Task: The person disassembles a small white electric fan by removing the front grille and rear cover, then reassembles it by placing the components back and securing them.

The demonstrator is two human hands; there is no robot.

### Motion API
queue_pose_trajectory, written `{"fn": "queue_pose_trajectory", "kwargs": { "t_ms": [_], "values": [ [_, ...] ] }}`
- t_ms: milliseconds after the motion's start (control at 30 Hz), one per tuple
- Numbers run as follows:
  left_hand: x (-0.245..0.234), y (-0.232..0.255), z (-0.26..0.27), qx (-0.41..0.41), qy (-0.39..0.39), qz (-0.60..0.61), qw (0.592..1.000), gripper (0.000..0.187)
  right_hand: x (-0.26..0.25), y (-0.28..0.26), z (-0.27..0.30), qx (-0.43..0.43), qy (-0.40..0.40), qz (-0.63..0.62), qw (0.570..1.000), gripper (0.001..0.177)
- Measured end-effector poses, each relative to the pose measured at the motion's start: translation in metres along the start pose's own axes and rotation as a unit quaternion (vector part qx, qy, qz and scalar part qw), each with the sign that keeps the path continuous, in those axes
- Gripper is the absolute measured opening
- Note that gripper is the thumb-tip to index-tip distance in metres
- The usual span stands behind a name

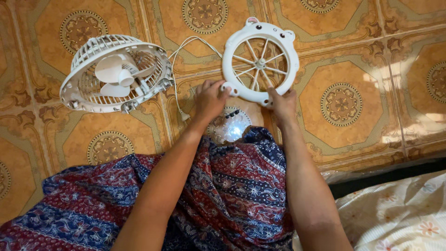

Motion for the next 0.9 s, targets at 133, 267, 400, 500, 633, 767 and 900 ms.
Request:
{"fn": "queue_pose_trajectory", "kwargs": {
  "t_ms": [133,267,400,500,633,767,900],
  "values": [
    [0.002,0.005,-0.007,-0.012,0.005,-0.012,1.0,0.022,-0.003,-0.003,-0.002,0.064,0.048,-0.1,0.992,0.039],
    [-0.004,0.004,-0.016,0.093,0.01,-0.038,0.995,0.036,-0.004,0.002,-0.006,0.083,0.063,-0.111,0.988,0.03],
    [-0.009,0.016,-0.03,0.232,0.067,-0.087,0.966,0.041,-0.005,0.006,-0.01,0.071,0.064,-0.152,0.984,0.019],
    [-0.01,0.022,-0.04,0.262,0.009,-0.115,0.958,0.038,-0.006,0.009,-0.011,0.084,0.082,-0.107,0.987,0.015],
    [-0.014,0.024,-0.052,0.313,0.018,-0.142,0.939,0.032,-0.005,0.008,-0.013,0.073,0.081,-0.098,0.989,0.016],
    [-0.023,0.02,-0.056,0.328,0.069,-0.187,0.923,0.023,-0.004,0.01,-0.016,0.046,0.084,-0.111,0.989,0.027],
    [-0.037,0.015,-0.055,0.282,0.116,-0.237,0.922,0.017,-0.003,0.014,-0.02,0.035,0.102,-0.084,0.991,0.055]
  ]
}}
Point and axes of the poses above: each hand's wrist, its own z-axis away from the middle knuckle, its own x-axis out of the palm, y = z × x, the point moved 1 cm from there along -z, towards the middle knuckle, and after that the axes turned 8 degrees about -x, right-handed, at the moved point
